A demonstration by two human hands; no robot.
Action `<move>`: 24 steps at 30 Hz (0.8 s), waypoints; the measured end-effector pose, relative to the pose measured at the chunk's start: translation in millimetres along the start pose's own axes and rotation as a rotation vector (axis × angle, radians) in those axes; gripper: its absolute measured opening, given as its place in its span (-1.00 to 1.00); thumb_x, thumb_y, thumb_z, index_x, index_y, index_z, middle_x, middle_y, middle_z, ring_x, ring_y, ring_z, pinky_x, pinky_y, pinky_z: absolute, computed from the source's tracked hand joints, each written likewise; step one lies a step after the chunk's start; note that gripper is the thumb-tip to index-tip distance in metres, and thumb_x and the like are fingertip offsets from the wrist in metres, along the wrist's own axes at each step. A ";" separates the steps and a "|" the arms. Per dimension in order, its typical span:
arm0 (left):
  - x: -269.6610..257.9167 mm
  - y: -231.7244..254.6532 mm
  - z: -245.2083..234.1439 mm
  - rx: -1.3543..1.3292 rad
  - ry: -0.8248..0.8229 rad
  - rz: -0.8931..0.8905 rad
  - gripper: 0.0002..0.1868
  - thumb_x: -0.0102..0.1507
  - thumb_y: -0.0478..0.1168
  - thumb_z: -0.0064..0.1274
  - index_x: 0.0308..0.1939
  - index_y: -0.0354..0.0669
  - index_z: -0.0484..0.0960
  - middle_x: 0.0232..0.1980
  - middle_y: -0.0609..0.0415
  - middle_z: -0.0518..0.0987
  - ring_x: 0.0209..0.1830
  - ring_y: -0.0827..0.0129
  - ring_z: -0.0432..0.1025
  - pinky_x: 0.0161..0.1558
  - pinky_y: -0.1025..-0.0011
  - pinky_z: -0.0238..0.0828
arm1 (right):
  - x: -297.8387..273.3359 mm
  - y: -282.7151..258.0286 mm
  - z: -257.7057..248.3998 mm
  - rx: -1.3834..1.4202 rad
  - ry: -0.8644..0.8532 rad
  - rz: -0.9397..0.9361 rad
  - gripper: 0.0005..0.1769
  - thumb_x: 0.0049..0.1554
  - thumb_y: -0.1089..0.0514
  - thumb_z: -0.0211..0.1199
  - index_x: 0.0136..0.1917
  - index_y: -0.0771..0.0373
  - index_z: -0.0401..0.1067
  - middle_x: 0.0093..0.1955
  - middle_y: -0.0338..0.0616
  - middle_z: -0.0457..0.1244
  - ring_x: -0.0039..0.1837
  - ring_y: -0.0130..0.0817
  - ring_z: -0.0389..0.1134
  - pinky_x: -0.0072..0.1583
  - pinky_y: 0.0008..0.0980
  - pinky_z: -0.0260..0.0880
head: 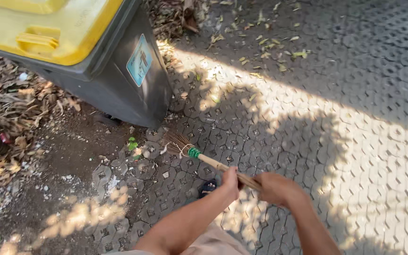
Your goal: The person sweeps dirt and leaves from a stone-paved ground using a broom.
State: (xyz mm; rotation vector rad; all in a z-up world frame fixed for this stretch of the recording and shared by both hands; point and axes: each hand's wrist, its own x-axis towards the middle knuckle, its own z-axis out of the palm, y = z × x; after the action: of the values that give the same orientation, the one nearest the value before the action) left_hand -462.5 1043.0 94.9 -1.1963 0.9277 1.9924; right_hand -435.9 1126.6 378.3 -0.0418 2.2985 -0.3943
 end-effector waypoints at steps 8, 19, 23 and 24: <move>5.0 73.6 111.6 -0.022 -0.018 -0.032 -0.53 0.38 0.16 -0.14 -0.36 -0.14 0.52 -0.51 0.07 0.51 -0.64 0.35 0.36 -0.57 0.40 0.35 | 97.1 39.1 -174.5 -0.158 -0.245 0.061 -0.30 -0.08 0.20 0.37 0.36 -0.14 0.47 -0.16 -0.11 0.43 -0.21 -0.21 0.45 -0.22 -0.23 0.49; 222.9 175.8 289.9 -0.171 -0.193 0.070 -0.56 0.39 0.11 -0.12 -0.31 -0.20 0.50 -0.47 -0.01 0.55 -0.63 0.29 0.41 -0.58 0.37 0.43 | 308.8 142.3 -342.9 -0.160 -0.310 -0.027 -0.36 0.00 0.19 0.29 0.37 -0.09 0.45 -0.17 -0.01 0.40 -0.29 -0.19 0.38 -0.23 -0.17 0.43; 281.0 242.9 370.3 -0.177 -0.244 0.217 -0.65 0.35 0.12 0.03 -0.23 -0.09 0.51 -0.43 0.14 0.54 -0.55 0.39 0.46 -0.53 0.39 0.46 | 371.9 178.3 -370.5 -0.271 -0.060 -0.112 -0.63 0.13 0.15 0.13 0.17 0.24 0.56 -0.07 0.08 0.44 -0.17 -0.04 0.53 -0.09 -0.10 0.54; 288.2 257.1 383.4 -0.148 -0.180 0.252 -0.67 0.33 0.08 0.06 -0.22 -0.12 0.50 -0.42 0.12 0.54 -0.53 0.37 0.47 -0.51 0.36 0.48 | 380.5 190.0 -379.7 -0.242 -0.020 -0.163 -0.60 0.10 0.14 0.18 0.19 0.20 0.54 -0.04 0.12 0.44 -0.10 0.02 0.50 -0.02 -0.06 0.50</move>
State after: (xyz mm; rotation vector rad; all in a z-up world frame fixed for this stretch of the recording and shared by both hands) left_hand -957.6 1258.6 27.3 -0.9952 0.8880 2.3616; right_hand -953.4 1351.4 296.7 -0.3543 2.3186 -0.1949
